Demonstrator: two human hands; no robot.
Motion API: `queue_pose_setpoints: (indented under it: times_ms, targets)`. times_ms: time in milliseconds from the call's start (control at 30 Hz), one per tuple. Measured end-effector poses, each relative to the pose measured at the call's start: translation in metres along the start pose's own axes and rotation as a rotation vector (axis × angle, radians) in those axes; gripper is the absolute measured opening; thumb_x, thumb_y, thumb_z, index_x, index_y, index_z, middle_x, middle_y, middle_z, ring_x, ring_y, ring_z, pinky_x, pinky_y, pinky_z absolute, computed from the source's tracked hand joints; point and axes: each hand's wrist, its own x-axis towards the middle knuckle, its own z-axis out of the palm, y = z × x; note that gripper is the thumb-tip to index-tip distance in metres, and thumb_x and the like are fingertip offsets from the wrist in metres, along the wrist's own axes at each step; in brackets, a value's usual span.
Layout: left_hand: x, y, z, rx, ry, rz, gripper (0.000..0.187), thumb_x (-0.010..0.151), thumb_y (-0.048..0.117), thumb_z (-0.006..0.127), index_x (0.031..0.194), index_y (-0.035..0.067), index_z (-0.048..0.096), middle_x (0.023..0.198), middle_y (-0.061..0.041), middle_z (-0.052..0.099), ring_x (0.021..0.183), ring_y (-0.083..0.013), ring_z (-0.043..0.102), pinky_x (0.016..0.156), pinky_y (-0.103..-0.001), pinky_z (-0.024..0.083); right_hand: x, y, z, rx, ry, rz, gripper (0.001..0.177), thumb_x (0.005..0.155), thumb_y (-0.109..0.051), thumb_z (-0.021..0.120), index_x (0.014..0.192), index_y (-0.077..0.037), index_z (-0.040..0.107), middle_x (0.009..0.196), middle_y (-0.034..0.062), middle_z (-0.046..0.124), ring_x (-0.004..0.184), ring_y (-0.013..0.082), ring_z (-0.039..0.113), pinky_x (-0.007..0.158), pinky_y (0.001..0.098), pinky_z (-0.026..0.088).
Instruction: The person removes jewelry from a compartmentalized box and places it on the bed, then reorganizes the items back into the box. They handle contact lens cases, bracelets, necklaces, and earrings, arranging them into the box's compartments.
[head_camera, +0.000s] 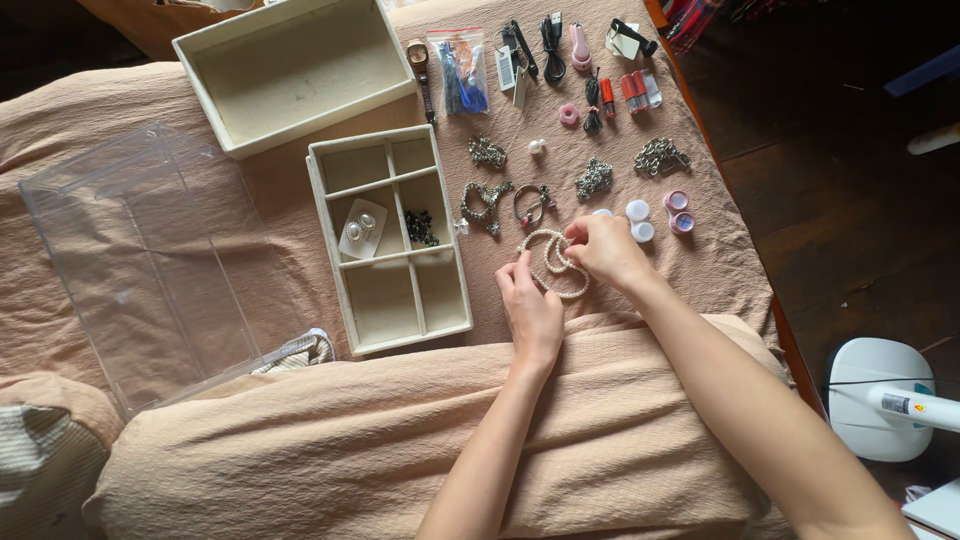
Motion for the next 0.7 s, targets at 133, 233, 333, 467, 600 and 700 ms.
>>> queue_pose_setpoints:
  times_ms: [133, 233, 333, 467, 600, 700]
  targets:
    - [0.006, 0.006, 0.000, 0.027, 0.041, 0.021, 0.065, 0.083, -0.007, 0.056, 0.146, -0.010, 0.040, 0.129, -0.022, 0.045, 0.113, -0.0351, 0.060, 0.099, -0.043, 0.050, -0.005, -0.006, -0.005, -0.147, 0.033, -0.026, 0.029, 0.081, -0.011, 0.081, 0.109, -0.002, 0.077, 0.097, 0.0191, 0.077, 0.091, 0.0282, 0.077, 0.084, 0.0388, 0.060]
    - [0.019, 0.006, -0.001, 0.112, -0.018, -0.068, 0.051, 0.093, -0.003, 0.051, 0.143, -0.006, 0.046, 0.125, -0.020, 0.049, 0.102, -0.0324, 0.066, 0.091, -0.042, 0.055, -0.013, -0.012, -0.009, -0.346, -0.099, 0.179, 0.027, 0.083, -0.021, 0.084, 0.102, -0.002, 0.079, 0.098, 0.0211, 0.075, 0.095, 0.0309, 0.076, 0.086, 0.0411, 0.060]
    - [0.026, 0.004, -0.006, 0.189, -0.012, -0.090, 0.037, 0.096, 0.000, 0.051, 0.133, -0.003, 0.054, 0.120, -0.017, 0.055, 0.093, -0.0315, 0.070, 0.083, -0.042, 0.059, -0.020, -0.015, -0.006, -0.468, -0.208, 0.255, 0.034, 0.080, -0.026, 0.089, 0.098, 0.001, 0.078, 0.099, 0.0206, 0.072, 0.096, 0.0341, 0.073, 0.083, 0.0449, 0.060]
    - [0.026, 0.003, -0.011, 0.234, 0.034, -0.031, 0.018, 0.098, 0.009, 0.058, 0.113, -0.001, 0.062, 0.112, -0.016, 0.059, 0.091, -0.0326, 0.070, 0.079, -0.043, 0.058, -0.015, -0.011, -0.002, -0.432, -0.168, 0.202, 0.021, 0.084, -0.022, 0.083, 0.088, -0.002, 0.081, 0.084, 0.0170, 0.074, 0.090, 0.0316, 0.074, 0.085, 0.0437, 0.058]
    - [0.016, 0.004, -0.013, 0.260, -0.027, -0.051, 0.014, 0.097, 0.015, 0.066, 0.100, 0.001, 0.065, 0.107, -0.014, 0.059, 0.088, -0.0324, 0.070, 0.078, -0.044, 0.057, -0.007, -0.007, -0.001, -0.261, -0.125, 0.213, 0.018, 0.089, -0.022, 0.077, 0.085, -0.005, 0.082, 0.069, 0.0129, 0.076, 0.073, 0.0229, 0.076, 0.078, 0.0374, 0.060]
    - [0.008, 0.002, -0.012, 0.284, -0.047, 0.015, 0.013, 0.092, 0.013, 0.069, 0.097, 0.002, 0.067, 0.106, -0.013, 0.058, 0.089, -0.0312, 0.069, 0.078, -0.043, 0.057, -0.004, -0.004, 0.000, -0.115, -0.096, 0.224, 0.019, 0.092, -0.019, 0.073, 0.086, -0.002, 0.077, 0.064, 0.0129, 0.074, 0.060, 0.0197, 0.075, 0.064, 0.0347, 0.061]
